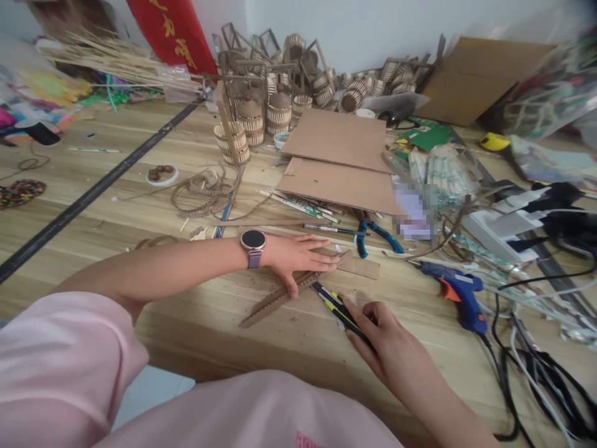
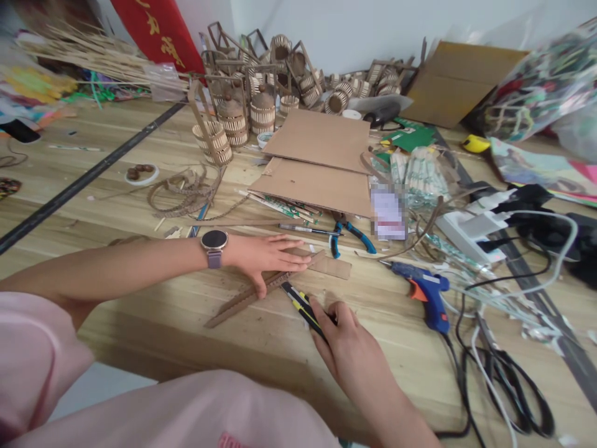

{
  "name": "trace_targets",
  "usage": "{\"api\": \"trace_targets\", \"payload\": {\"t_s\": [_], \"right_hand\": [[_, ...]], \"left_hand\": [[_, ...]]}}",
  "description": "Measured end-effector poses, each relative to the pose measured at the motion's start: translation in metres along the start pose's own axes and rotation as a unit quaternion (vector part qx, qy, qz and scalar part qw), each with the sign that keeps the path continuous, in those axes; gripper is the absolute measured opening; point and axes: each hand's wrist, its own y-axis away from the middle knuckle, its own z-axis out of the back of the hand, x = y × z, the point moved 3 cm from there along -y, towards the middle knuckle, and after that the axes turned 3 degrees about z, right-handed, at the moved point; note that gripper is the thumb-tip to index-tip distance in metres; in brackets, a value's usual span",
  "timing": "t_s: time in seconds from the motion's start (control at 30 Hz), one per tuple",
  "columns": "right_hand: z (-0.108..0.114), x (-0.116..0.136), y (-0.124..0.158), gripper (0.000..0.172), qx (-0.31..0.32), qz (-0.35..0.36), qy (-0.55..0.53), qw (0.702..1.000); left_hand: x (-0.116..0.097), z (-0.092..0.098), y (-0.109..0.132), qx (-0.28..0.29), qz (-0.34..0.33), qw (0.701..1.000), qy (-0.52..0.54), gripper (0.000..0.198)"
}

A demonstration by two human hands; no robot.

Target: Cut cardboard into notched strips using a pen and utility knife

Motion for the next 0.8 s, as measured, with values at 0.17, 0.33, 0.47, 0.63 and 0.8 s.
{"api": "trace_targets", "payload": {"t_s": [0.17,0.33,0.47,0.63,0.8], "right_hand": [[-0.001,0.006,-0.008,0.049,-0.013,0.011,0.006,1.000],[0.001,0.011,-0.002,0.049,-0.013,0.010,0.005,1.000],[0.001,0.013,0.001,0.049,-0.015,0.001,-0.004,1.000],[-0.004,0.009,0.000,0.047,-0.011,-0.012,-0.034,0.999],[-0.008,0.005,-0.004,0.045,-0.001,-0.023,-0.050,0.998]], "left_hand": [[0.001,0.000,0.000,-0.029,-0.013,0.999,0.005,0.101],[-0.002,0.000,0.000,-0.014,-0.005,1.000,-0.026,0.099],[-0.012,0.002,0.009,-0.024,-0.004,0.998,-0.062,0.094],[-0.019,0.002,0.023,0.002,0.018,0.999,-0.033,0.091],[-0.016,0.001,0.024,-0.029,0.013,0.999,-0.008,0.086]]}}
